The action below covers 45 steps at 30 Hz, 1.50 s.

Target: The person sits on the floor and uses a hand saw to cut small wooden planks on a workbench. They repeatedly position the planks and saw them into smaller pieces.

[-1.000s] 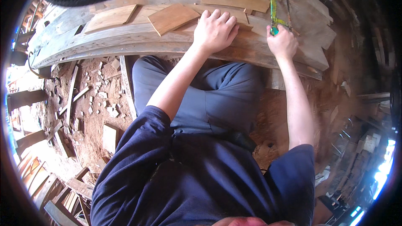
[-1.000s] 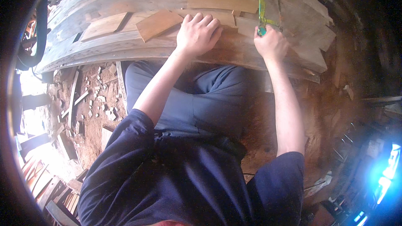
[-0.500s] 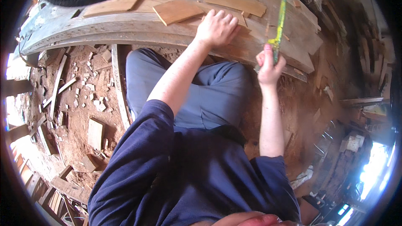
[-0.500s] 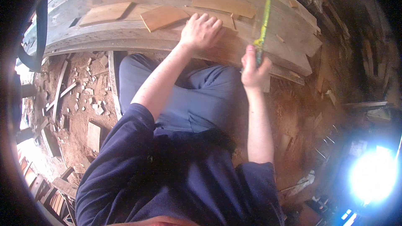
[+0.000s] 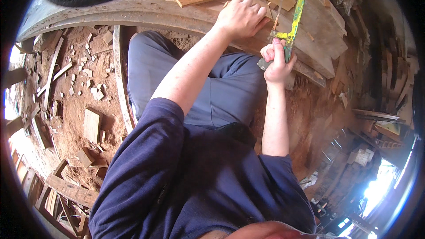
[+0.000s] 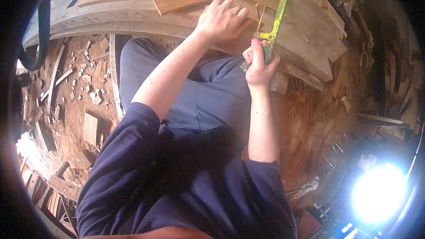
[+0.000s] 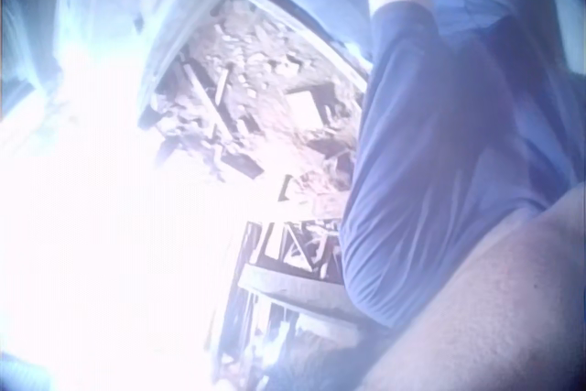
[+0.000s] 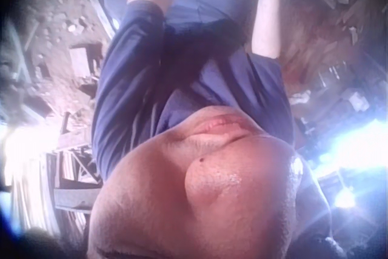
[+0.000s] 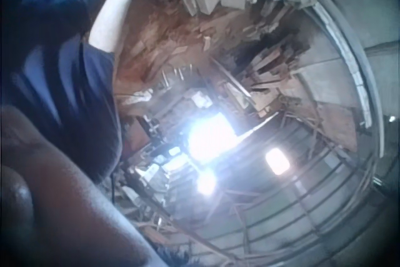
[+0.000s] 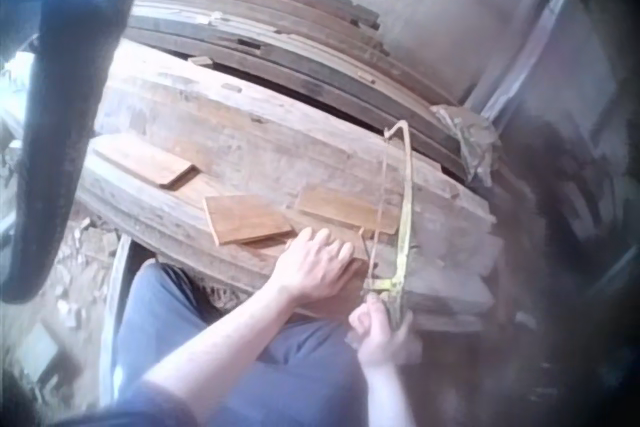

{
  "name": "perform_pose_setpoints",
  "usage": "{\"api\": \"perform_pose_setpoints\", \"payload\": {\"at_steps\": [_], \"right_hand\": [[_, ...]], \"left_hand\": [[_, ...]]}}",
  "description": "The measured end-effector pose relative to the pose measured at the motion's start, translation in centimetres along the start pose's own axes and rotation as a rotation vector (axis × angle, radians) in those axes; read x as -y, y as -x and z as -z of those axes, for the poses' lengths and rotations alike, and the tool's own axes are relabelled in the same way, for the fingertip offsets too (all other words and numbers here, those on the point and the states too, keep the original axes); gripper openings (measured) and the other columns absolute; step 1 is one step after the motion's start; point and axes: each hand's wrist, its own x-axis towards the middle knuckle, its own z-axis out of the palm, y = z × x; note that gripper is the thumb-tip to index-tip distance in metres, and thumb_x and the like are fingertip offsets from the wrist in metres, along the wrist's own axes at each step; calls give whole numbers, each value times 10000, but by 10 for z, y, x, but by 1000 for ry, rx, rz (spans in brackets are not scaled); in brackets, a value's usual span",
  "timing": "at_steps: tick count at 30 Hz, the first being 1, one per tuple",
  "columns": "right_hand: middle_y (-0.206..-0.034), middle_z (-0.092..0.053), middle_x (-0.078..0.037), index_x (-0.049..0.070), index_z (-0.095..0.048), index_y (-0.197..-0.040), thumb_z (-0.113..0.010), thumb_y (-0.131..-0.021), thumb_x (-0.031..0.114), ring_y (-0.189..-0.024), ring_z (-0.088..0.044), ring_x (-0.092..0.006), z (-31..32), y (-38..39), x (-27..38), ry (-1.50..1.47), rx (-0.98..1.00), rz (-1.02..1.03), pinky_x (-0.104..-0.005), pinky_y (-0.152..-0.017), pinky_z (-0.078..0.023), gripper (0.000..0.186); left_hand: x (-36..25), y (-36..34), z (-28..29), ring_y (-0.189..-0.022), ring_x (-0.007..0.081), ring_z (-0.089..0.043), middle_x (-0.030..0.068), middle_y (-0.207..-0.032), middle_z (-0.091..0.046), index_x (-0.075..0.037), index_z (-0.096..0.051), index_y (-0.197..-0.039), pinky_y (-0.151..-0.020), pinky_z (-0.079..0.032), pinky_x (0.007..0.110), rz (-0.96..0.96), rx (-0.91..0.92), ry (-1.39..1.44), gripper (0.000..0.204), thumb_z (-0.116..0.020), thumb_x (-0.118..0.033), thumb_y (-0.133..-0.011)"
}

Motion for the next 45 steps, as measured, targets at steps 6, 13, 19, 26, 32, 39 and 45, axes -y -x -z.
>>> {"api": "perform_pose_setpoints", "payload": {"at_steps": [6, 13, 19, 26, 32, 39, 45], "right_hand": [[-607, -431, 29, 100, -482, -732, -660, -1015, 113, -515, -401, -79, 5, -5, 7, -33, -16, -128, -279, -515, -348, 334], [-594, -476, 31, 89, -515, -685, -680, -1016, 125, -493, -448, -76, 3, 28, 5, 159, 7, -60, -271, -477, -336, 372], [-613, -437, 34, 76, -531, -709, -679, -1013, 100, -503, -387, -82, 12, 17, 21, 15, 36, -134, -275, -498, -326, 339], [-613, -491, 25, 105, -482, -685, -674, -1013, 98, -502, -429, -67, 17, 62, 1, 152, 67, -100, -265, -483, -313, 379], [-620, -450, 64, 118, -430, -709, -646, -1020, 51, -517, -397, -36, 23, 87, 35, 64, 107, -90, -244, -485, -274, 384], [-621, -515, 41, 121, -499, -762, -705, -1009, 85, -499, -467, -53, 17, 36, 15, 157, -18, -19, -259, -471, -347, 324], [-589, -506, 30, 110, -517, -741, -719, -990, 75, -483, -466, -63, 8, 13, -10, 47, 20, -45, -263, -469, -361, 323]], "left_hand": [[-2, -1, 5, -1050, 243, -689, 29, -1007, -749, -129, -713, -1020, -898, -502, 431, 32, 69, -2, 401, -543, -491, -1050], [1, -1, 1, -1012, 256, -709, 29, -963, -758, -125, -713, -1008, -860, -529, 452, 26, 32, 42, 424, -547, -513, -1051], [3, 0, -4, -958, 261, -719, 23, -927, -754, -133, -717, -976, -827, -547, 448, 3, -55, 11, 436, -567, -538, -1036], [3, 0, -3, -916, 266, -725, 19, -903, -742, -134, -703, -956, -800, -549, 448, -2, -54, 16, 419, -592, -532, -1025], [4, 1, -6, -916, 267, -721, 15, -896, -735, -139, -699, -956, -795, -548, 452, -16, -89, 12, 392, -608, -516, -1017], [3, 3, -5, -928, 252, -713, 9, -931, -722, -195, -706, -1054, -798, -545, 445, -45, -66, -16, 307, -609, -484, -1021], [2, 4, -4, -888, 239, -702, -8, -888, -711, -218, -700, -1058, -770, -536, 432, -44, -62, -23, 270, -615, -471, -1019]]}}
